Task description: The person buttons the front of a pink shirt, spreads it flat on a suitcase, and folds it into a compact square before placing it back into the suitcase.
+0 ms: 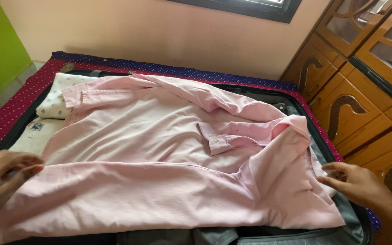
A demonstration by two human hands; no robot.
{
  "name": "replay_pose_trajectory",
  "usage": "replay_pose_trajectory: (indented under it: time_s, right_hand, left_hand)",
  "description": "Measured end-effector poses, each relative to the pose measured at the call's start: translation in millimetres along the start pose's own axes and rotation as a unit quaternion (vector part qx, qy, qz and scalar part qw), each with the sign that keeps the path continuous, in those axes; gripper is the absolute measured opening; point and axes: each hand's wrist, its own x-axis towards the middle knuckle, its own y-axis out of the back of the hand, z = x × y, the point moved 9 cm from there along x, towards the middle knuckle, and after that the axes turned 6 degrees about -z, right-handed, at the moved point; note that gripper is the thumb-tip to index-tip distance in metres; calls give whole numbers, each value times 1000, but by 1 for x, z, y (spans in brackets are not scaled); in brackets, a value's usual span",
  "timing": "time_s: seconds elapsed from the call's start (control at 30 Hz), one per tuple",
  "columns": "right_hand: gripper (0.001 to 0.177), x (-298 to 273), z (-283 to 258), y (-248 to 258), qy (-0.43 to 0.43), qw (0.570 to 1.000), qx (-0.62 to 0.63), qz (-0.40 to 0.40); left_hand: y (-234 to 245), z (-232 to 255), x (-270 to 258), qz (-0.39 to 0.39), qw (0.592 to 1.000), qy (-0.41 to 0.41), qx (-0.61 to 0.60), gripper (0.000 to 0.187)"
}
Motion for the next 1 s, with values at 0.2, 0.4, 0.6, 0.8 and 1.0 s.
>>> replay_pose_trajectory:
  time_s: [0.2,0.4,0.6,0.8,1.0]
  right_hand:
    - [94,46,-66,2,100,986,120,52]
    - [42,89,-70,2,171,919,355,29]
    - [29,138,-50,15,136,885,437,84]
    - [27,173,-48,-25,132,882,438,112]
    - [32,176,-35,-52,93,901,378,189]
  left_hand:
    - [-19,140,30,-53,955,-205,208,41]
    - [-42,119,37,-288,940,1,185,32]
    - [-11,93,73,-137,990,-8,-35,29]
    - [-36,94,70,-191,979,65,15,27]
    - [-32,122,79,-207,975,42,68,50]
